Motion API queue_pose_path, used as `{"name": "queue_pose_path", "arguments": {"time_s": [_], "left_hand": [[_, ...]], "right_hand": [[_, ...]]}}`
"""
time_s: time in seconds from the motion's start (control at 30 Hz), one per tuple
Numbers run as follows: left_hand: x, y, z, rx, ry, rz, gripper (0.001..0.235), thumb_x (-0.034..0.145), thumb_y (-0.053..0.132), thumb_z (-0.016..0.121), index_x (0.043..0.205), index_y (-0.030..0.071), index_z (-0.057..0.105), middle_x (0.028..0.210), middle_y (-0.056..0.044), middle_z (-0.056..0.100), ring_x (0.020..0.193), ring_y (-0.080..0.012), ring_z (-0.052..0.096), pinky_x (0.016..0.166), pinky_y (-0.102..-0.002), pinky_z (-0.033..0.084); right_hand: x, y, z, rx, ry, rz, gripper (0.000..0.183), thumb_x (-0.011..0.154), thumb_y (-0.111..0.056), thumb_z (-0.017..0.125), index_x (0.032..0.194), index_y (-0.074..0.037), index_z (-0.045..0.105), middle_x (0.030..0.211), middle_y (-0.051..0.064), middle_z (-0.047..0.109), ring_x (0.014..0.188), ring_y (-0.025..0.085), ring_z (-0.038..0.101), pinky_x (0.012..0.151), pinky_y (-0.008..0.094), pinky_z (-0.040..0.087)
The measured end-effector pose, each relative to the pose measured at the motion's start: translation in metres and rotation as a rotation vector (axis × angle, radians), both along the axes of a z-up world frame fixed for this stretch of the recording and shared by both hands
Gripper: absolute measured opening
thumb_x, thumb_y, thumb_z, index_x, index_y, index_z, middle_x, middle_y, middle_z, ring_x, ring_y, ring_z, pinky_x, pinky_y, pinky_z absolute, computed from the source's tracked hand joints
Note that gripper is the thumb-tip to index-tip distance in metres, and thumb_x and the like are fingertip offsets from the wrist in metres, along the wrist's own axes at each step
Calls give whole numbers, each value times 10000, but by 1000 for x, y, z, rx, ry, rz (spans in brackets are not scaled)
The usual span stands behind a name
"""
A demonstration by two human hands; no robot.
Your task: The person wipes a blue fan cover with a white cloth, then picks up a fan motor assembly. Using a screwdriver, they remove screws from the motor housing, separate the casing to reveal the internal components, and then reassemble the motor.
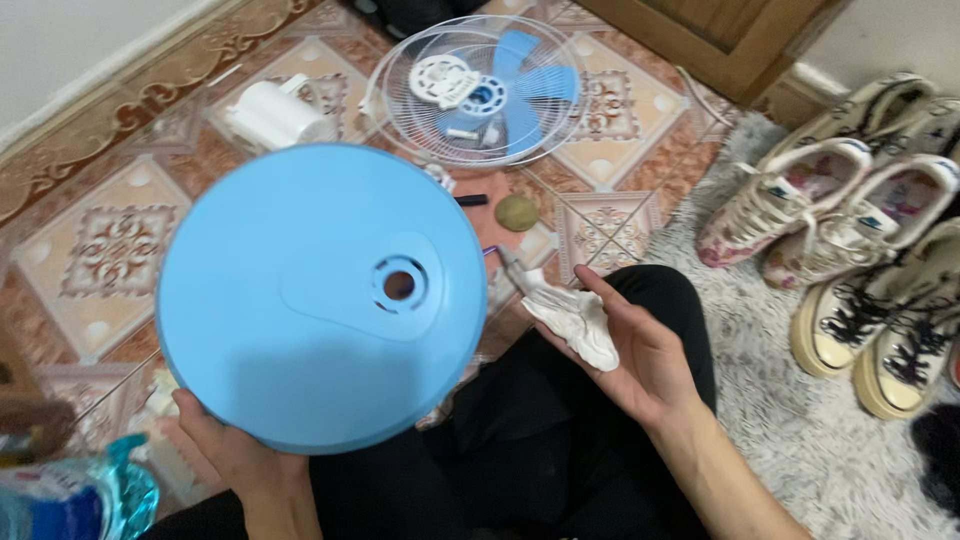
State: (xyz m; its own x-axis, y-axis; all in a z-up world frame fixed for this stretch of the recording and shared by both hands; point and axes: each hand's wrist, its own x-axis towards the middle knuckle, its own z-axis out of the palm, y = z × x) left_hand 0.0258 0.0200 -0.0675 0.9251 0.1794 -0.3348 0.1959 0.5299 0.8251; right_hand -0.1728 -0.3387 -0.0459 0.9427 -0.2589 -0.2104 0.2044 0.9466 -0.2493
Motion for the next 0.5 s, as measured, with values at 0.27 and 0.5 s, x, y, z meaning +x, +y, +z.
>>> {"name": "queue_pose_path", "arguments": {"time_s": [0.27,0.5], "left_hand": [[29,55,10,53,-250,88,981,967,814,315,1806,306,318,1901,-114,321,1674,-490,480,1339,-625,542],[100,98,-29,-673,-439,247,923,1086,701,582,1834,190,403,1872,-61,438,1653,-354,586,1468,-635,359]], "right_hand": [[97,-14,-24,-260,131,130,694,966,56,687,1628,-103,551,1166,193,685,987,265,749,892,379,645],[190,-3,-119,-1083,349,267,633,1109,-183,709,1719,-156,542,1386,165,584,1069,259,623,809,384,593]]}}
